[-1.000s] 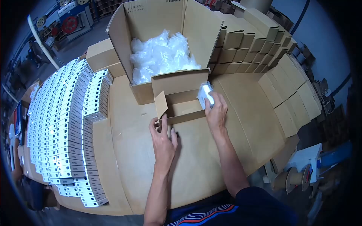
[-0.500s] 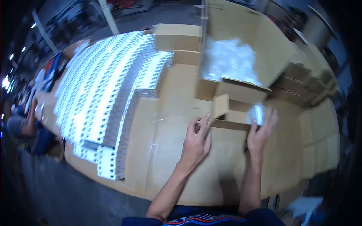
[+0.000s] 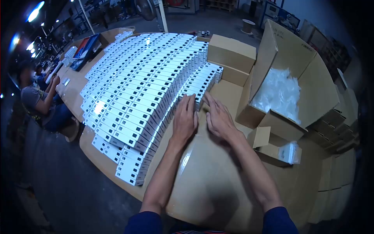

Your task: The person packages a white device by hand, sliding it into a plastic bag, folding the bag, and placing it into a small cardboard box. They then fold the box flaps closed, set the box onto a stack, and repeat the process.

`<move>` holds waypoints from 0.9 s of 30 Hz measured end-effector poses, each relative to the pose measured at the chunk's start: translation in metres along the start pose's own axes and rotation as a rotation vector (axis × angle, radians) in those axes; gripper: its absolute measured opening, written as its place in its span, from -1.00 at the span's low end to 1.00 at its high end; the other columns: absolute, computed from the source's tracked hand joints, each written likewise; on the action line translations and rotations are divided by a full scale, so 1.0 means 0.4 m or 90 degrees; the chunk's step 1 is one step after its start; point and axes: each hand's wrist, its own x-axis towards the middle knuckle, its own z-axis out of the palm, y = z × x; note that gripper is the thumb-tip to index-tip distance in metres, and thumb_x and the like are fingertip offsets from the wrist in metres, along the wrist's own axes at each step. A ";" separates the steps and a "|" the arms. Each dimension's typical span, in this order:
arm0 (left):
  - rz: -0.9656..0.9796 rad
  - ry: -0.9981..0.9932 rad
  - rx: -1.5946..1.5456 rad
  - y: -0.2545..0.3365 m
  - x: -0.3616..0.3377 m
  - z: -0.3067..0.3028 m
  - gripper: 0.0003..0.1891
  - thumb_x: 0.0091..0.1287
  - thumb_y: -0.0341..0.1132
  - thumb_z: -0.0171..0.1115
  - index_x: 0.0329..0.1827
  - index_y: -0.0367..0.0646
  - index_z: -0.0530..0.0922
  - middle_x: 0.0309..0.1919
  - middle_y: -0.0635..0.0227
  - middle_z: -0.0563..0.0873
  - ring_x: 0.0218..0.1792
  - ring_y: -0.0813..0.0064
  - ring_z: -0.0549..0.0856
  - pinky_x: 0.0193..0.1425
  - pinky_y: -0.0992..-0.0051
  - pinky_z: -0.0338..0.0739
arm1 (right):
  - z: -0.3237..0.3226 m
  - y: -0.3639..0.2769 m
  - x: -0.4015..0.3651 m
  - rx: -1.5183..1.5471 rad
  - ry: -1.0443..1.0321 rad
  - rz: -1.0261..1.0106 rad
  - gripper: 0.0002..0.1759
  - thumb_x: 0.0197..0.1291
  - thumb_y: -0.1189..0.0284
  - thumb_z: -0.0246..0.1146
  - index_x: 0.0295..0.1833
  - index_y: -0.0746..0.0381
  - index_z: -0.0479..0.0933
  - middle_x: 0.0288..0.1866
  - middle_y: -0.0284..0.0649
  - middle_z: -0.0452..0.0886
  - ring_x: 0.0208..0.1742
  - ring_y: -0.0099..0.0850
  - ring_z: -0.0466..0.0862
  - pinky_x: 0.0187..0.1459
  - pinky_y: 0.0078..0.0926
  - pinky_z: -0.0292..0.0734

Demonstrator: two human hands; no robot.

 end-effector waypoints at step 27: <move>0.122 0.112 -0.102 0.368 -0.097 -0.127 -0.58 0.06 -0.68 0.50 0.00 -0.14 0.72 0.18 0.14 0.56 0.30 -0.02 0.59 0.32 0.06 0.57 | -0.270 -0.136 -0.271 0.693 -0.073 0.338 -0.46 0.55 0.38 0.20 0.58 0.04 0.35 0.09 -0.12 0.61 0.08 -0.31 0.62 0.22 -0.28 0.54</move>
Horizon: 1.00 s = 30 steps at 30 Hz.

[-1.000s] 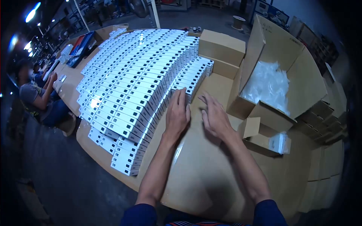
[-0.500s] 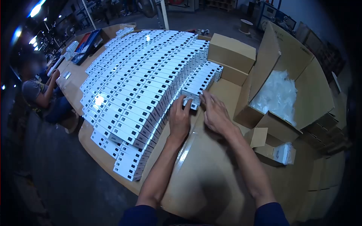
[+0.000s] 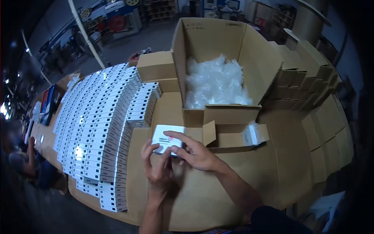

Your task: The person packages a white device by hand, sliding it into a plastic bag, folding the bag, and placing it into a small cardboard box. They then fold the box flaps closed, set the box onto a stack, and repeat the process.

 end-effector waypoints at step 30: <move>-0.039 -0.104 -0.220 0.216 0.425 0.304 -0.81 0.38 -0.43 0.43 -0.20 -0.32 0.56 -0.52 0.32 0.60 -0.47 0.63 0.56 -0.33 0.54 0.48 | -0.382 -0.125 -0.232 -0.388 0.632 -0.413 -0.45 0.10 0.15 0.61 0.11 0.24 0.69 0.12 0.03 0.67 0.07 -0.14 0.67 0.14 -0.18 0.58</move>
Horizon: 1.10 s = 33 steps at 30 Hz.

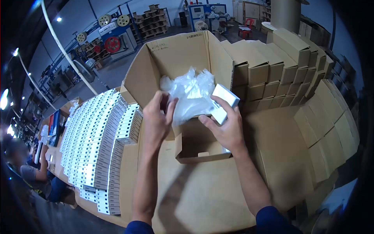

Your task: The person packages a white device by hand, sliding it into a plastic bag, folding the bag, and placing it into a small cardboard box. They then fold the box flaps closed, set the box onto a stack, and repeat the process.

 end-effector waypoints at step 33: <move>-0.466 -0.437 -0.523 0.104 -0.637 -0.268 -0.74 0.62 -0.24 0.17 0.14 -0.27 0.54 -0.22 0.30 0.73 -0.25 0.66 0.63 -0.16 0.59 0.54 | -0.161 -0.164 -0.563 0.126 -0.324 0.168 -0.78 0.40 0.37 0.40 -0.13 0.34 0.73 -0.07 -0.11 0.61 -0.02 -0.32 0.63 0.01 -0.35 0.53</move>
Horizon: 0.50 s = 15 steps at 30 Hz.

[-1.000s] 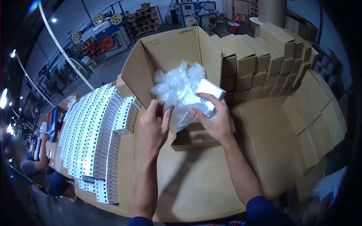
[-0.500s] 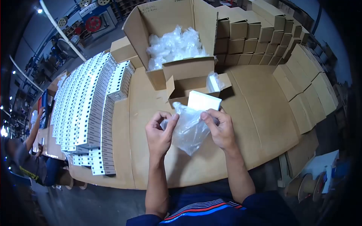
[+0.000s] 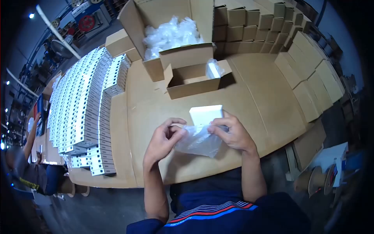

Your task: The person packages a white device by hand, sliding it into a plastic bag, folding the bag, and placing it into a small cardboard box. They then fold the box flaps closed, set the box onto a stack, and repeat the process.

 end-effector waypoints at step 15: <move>0.224 0.508 -0.177 -0.167 0.004 0.202 -0.77 0.63 -0.26 0.19 -0.21 -0.15 0.41 -0.36 0.51 0.54 -0.36 0.78 0.47 -0.31 0.67 0.39 | 0.218 0.136 -0.099 0.317 0.229 0.238 -0.64 0.36 0.21 0.47 -0.04 0.34 0.75 -0.17 -0.28 0.77 0.02 -0.57 0.61 -0.01 -0.54 0.54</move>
